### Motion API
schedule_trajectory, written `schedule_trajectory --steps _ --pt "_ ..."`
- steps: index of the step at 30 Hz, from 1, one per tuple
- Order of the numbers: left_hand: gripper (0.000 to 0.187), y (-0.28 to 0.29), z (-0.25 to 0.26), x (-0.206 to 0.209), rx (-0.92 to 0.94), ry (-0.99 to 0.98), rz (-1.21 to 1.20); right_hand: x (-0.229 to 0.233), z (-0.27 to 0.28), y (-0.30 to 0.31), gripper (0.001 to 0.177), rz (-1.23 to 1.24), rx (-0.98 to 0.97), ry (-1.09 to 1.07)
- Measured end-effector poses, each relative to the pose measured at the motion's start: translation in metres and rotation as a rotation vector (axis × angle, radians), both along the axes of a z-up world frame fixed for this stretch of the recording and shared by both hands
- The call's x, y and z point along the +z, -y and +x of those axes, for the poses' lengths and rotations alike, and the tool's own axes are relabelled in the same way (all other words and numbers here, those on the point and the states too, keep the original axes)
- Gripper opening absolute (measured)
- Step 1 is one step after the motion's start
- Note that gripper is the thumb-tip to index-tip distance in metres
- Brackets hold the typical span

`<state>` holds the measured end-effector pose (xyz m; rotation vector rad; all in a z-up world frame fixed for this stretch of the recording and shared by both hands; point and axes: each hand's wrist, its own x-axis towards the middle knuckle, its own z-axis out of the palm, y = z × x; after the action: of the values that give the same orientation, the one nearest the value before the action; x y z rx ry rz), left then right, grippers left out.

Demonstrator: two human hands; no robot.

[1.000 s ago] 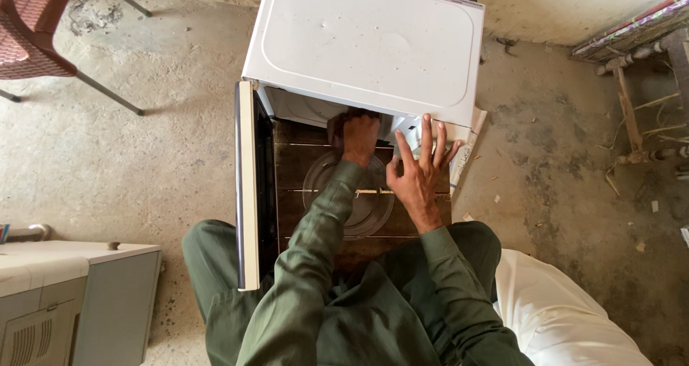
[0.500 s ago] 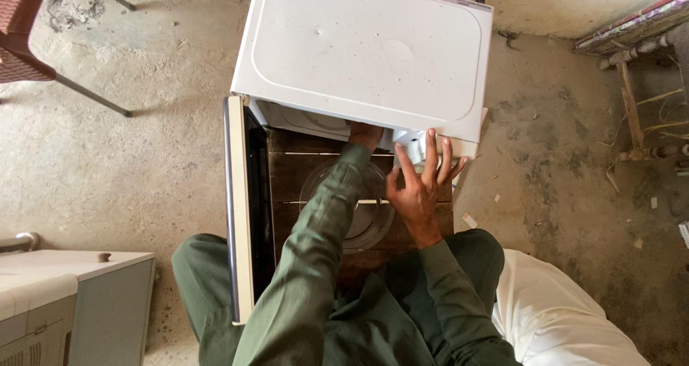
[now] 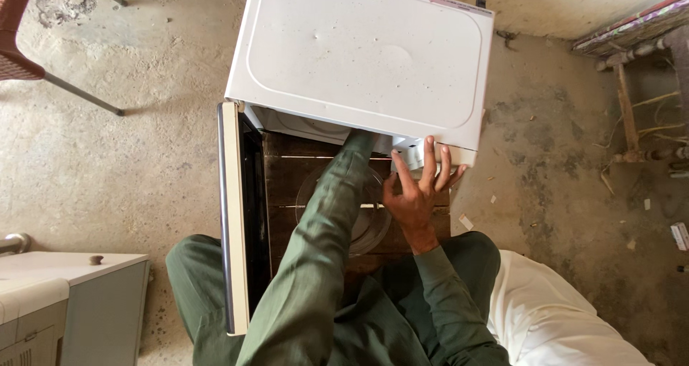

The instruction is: The person sits on the floor and cleans a white microwave. They open the door, remove the glass turntable, wipe it with a cloth, and then wipe the interior and exterior surfaces of the microwave.

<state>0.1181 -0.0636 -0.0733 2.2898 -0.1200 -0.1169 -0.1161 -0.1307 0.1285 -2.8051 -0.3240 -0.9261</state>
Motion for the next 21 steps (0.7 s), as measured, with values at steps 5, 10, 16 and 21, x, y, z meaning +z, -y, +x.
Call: schedule_trajectory --steps 5,10,16,21 --pt "0.036 -0.007 -0.041 -0.012 -0.042 0.001 0.132 0.009 -0.002 -0.001 0.038 0.031 0.023 -0.053" --pt "0.034 -0.017 -0.073 -0.008 0.097 0.441 0.076 0.019 -0.005 -0.003 0.037 0.055 0.044 -0.088" --pt "0.019 -0.034 -0.099 0.053 -0.146 -0.033 0.325 0.033 -0.009 -0.001 0.038 0.003 0.053 -0.147" --pt "0.017 -0.041 -0.119 0.067 -0.119 0.112 0.249 0.045 -0.016 0.001 0.042 -0.041 0.064 -0.195"
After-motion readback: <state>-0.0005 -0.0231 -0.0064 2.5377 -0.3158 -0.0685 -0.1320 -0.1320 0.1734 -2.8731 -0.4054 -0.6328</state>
